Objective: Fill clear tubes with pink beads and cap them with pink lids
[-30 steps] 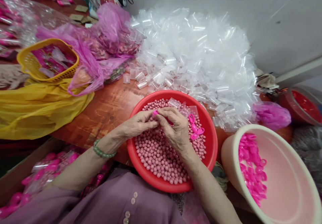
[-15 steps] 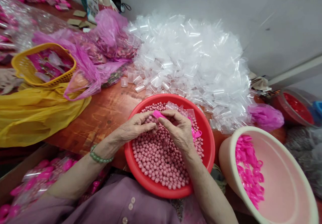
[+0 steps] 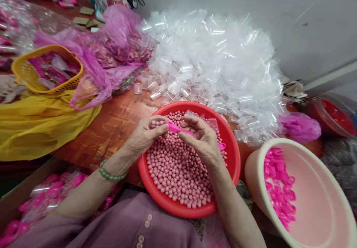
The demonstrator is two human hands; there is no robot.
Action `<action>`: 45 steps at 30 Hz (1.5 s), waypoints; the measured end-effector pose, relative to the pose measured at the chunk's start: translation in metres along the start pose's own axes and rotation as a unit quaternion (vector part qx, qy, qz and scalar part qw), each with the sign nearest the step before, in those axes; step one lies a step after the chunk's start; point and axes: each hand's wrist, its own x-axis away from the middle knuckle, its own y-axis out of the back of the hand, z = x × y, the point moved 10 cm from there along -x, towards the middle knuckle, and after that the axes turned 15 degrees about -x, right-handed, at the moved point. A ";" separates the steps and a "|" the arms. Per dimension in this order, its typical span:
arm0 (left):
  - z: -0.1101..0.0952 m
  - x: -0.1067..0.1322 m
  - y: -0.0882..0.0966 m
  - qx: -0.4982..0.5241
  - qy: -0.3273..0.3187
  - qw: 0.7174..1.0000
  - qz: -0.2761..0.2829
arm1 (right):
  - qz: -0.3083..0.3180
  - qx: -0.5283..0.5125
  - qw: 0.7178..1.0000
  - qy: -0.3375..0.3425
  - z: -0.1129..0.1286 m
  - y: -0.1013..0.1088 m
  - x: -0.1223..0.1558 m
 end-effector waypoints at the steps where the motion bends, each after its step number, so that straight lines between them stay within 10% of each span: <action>1: -0.002 0.001 0.000 -0.014 -0.004 1.000 -0.002 | -0.023 -0.028 0.999 -0.009 -0.002 0.005 -0.001; 8: -0.009 0.003 -0.005 -0.100 -0.021 0.995 0.010 | -0.094 0.044 0.993 0.055 0.006 0.009 0.002; 15: -0.006 0.002 -0.007 -0.104 -0.012 0.994 0.019 | 0.099 0.248 0.956 0.118 0.016 -0.038 0.009; 23: -0.003 0.008 -0.022 -0.156 0.016 0.983 0.094 | -0.040 0.073 0.995 0.049 0.013 0.001 0.002; 29: 0.006 0.013 -0.042 -0.107 0.034 0.977 0.184 | 0.016 0.089 0.995 0.051 0.006 -0.026 0.004; 45: 0.009 0.012 -0.045 -0.148 0.013 0.963 0.225 | 0.132 0.363 0.903 0.190 0.034 -0.055 0.016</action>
